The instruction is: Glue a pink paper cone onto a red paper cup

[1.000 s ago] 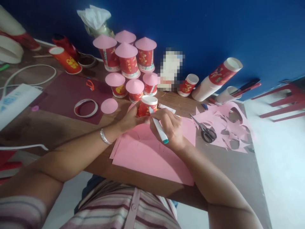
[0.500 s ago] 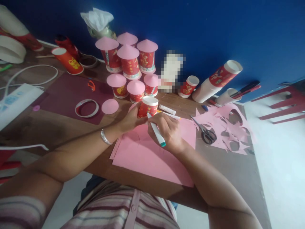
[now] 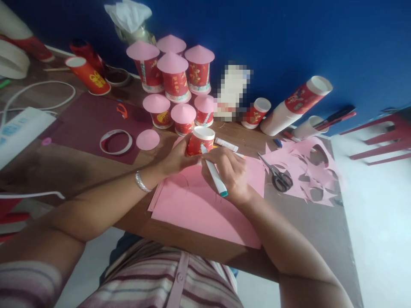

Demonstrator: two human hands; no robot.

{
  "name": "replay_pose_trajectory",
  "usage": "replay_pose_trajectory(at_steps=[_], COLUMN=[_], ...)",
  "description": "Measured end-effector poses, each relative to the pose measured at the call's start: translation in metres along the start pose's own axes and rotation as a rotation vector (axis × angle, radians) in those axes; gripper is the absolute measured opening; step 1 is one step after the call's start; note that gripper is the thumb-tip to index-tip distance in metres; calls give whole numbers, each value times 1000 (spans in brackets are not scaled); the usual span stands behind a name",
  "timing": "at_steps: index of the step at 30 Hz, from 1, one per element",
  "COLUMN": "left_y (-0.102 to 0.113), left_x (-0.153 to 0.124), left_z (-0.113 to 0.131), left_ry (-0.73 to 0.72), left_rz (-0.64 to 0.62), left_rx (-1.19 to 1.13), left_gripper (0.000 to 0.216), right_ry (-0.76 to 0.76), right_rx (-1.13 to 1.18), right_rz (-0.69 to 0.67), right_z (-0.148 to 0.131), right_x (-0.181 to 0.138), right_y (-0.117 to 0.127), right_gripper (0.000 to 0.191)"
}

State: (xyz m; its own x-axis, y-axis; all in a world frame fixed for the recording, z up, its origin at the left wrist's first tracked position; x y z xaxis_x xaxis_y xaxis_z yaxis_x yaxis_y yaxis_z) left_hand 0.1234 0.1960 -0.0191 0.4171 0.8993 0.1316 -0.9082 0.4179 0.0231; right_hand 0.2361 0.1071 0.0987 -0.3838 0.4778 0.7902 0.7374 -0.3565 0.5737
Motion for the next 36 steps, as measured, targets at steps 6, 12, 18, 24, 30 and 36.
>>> replay_pose_trajectory(at_steps=[6, 12, 18, 24, 30, 36], left_y=[-2, -1, 1, 2, 3, -1], left_x=[0, 1, 3, 3, 2, 1], left_z=[9, 3, -3, 4, 2, 7], left_ry=[-18, 3, 30, 2, 13, -64], left_rz=[4, -2, 15, 12, 33, 1], left_rx=[-6, 29, 52, 101, 128, 98], left_gripper=[65, 73, 82, 76, 71, 53], right_ry=[-9, 2, 49, 32, 50, 31], right_rx=[-13, -35, 0, 18, 18, 4], right_rz=[-8, -18, -28, -54, -35, -18], right_z=[5, 4, -3, -2, -4, -1], right_x=[-1, -3, -3, -5, -4, -1], right_y=[-3, -6, -10, -14, -8, -2], right_gripper=[19, 17, 20, 17, 17, 22])
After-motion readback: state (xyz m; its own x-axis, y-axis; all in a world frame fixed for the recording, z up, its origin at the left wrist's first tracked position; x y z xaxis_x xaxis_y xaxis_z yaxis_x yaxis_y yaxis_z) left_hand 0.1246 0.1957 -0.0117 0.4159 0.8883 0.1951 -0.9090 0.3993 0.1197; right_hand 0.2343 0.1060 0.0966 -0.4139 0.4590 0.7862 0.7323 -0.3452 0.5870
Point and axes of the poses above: each hand's wrist, its own x-axis towards the middle knuckle, its own y-axis out of the back of the hand, z = x × y, the point moved 9 cm from there along x, towards the middle knuckle, and after that the axes turned 7 degrees about x, right-handed, at the moved point
